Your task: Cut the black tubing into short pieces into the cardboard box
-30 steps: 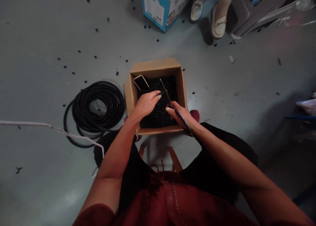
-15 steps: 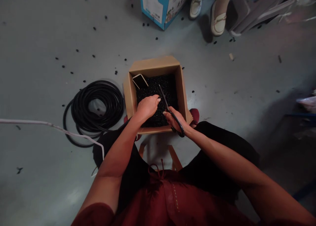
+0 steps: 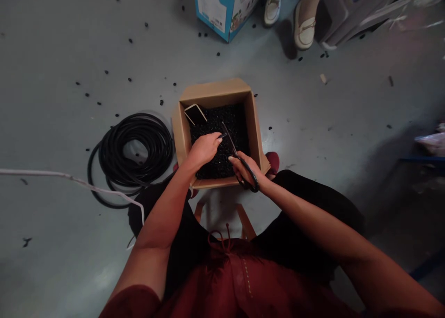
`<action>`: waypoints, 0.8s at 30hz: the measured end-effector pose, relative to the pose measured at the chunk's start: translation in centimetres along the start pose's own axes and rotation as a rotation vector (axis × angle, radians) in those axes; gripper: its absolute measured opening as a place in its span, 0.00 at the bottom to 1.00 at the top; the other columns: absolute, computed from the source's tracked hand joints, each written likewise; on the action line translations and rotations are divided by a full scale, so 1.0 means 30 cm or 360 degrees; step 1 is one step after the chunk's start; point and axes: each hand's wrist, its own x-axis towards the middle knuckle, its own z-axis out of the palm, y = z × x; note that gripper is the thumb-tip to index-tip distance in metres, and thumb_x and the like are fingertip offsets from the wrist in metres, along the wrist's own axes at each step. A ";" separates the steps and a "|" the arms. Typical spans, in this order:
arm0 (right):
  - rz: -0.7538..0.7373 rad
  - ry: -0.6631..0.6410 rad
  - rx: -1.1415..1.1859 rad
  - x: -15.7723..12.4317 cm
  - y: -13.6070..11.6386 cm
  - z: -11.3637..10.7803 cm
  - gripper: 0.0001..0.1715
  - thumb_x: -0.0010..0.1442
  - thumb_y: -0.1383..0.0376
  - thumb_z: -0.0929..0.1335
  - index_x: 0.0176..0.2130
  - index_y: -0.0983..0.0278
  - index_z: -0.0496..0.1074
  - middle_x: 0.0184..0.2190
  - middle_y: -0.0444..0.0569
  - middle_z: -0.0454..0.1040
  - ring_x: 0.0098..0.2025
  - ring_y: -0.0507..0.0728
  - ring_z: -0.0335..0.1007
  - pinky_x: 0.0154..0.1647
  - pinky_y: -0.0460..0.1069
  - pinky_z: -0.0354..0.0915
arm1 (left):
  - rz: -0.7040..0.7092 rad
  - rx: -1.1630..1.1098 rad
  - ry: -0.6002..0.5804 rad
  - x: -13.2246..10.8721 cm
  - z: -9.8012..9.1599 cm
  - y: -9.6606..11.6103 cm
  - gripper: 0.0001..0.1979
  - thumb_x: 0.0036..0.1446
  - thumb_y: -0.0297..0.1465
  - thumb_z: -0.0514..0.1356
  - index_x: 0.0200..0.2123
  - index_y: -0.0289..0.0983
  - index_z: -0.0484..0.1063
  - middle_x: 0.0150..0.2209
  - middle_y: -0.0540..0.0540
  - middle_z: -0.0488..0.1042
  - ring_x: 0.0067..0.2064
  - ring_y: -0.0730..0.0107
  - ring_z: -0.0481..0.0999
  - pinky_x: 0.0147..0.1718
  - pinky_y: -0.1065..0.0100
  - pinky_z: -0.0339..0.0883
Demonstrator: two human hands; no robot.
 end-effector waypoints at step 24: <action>-0.0190 0.0052 -0.0673 -0.020 -0.125 -0.096 0.30 0.65 0.49 0.64 0.58 0.64 0.68 0.45 0.57 0.79 0.45 0.64 0.75 0.41 0.52 0.66 | -0.0053 -0.0802 0.0173 -0.001 -0.045 0.010 0.16 0.63 0.30 0.54 0.50 0.33 0.75 0.38 0.45 0.79 0.32 0.75 0.71 0.34 0.72 0.65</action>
